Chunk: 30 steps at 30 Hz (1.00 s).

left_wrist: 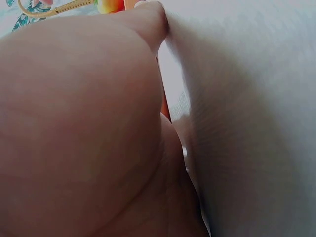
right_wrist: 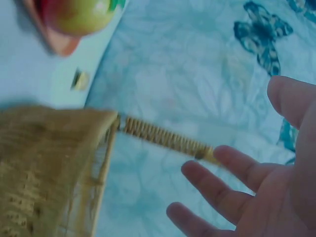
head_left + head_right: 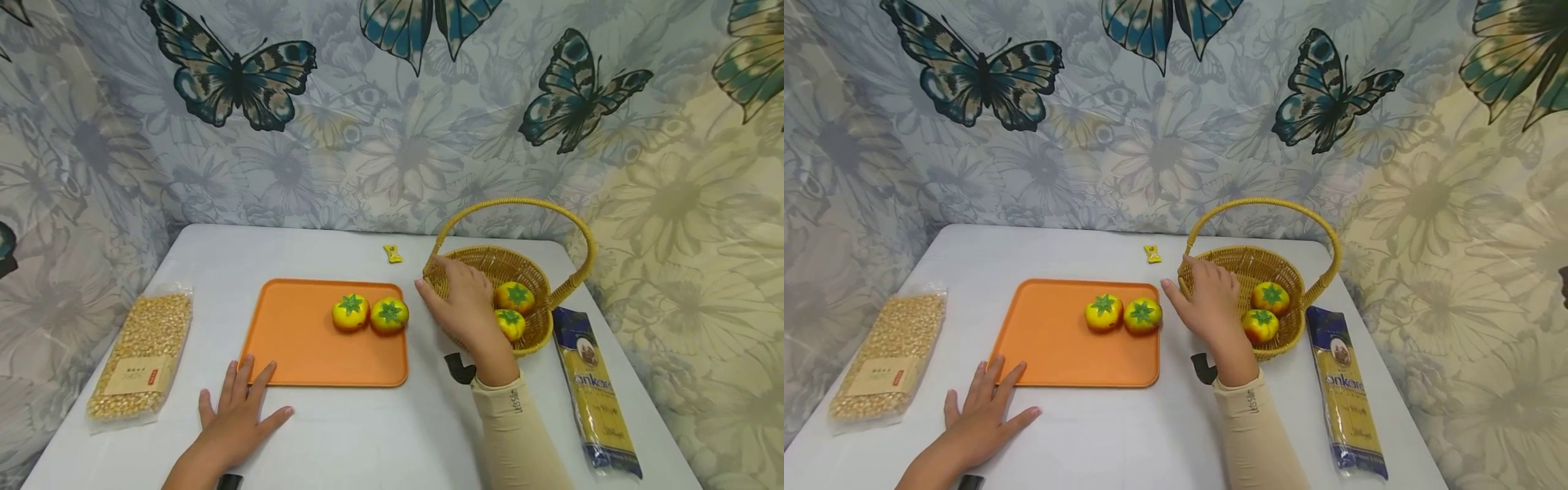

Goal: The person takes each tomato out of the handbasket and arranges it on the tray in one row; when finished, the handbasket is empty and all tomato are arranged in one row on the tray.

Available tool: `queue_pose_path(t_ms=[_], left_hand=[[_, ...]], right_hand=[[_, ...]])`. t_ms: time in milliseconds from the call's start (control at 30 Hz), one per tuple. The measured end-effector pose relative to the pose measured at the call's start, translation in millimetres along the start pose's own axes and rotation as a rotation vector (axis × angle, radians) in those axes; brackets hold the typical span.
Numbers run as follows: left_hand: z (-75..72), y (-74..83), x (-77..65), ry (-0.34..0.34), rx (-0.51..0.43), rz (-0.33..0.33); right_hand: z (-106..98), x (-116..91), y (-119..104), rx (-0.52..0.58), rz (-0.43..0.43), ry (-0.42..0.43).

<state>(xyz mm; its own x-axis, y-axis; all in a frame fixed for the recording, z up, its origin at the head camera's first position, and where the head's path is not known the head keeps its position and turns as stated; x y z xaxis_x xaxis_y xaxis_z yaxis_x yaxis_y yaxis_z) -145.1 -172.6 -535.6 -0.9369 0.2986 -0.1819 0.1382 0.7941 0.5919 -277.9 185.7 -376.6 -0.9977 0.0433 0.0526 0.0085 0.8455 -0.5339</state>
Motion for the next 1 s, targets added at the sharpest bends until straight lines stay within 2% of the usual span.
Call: queue_pose_path(t_ms=[233, 433, 767, 1000], left_hand=[[1.3, -1.3, 0.7, -0.022, -0.004, -0.014], [1.0, -0.7, 1.0, -0.019, -0.002, -0.011], [4.0, -4.1, 2.9, -0.021, 0.009, -0.022], [3.8, -3.8, 2.5, -0.018, 0.001, -0.019]], right_hand=[[-19, 0, 30, 0.004, 0.073, 0.033], [-30, -5, 57, -0.012, 0.137, 0.023], [-40, -14, 97, -0.027, 0.212, 0.044], [-42, -18, 117, -0.081, 0.286, 0.001]])
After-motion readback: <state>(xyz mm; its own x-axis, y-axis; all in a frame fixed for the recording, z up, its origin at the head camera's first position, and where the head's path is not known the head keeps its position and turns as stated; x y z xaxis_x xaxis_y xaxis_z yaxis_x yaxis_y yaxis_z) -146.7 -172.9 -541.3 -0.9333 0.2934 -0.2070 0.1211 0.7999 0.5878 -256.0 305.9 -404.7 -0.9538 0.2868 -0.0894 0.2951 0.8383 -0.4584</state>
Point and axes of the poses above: each hand's wrist, its own x-axis towards the middle knuckle, its own z-axis out of the palm, y = z × x, the point moved 9 cm from there along x, towards the middle knuckle, and after that the axes turned 10 degrees about z, right-handed, at the moved point
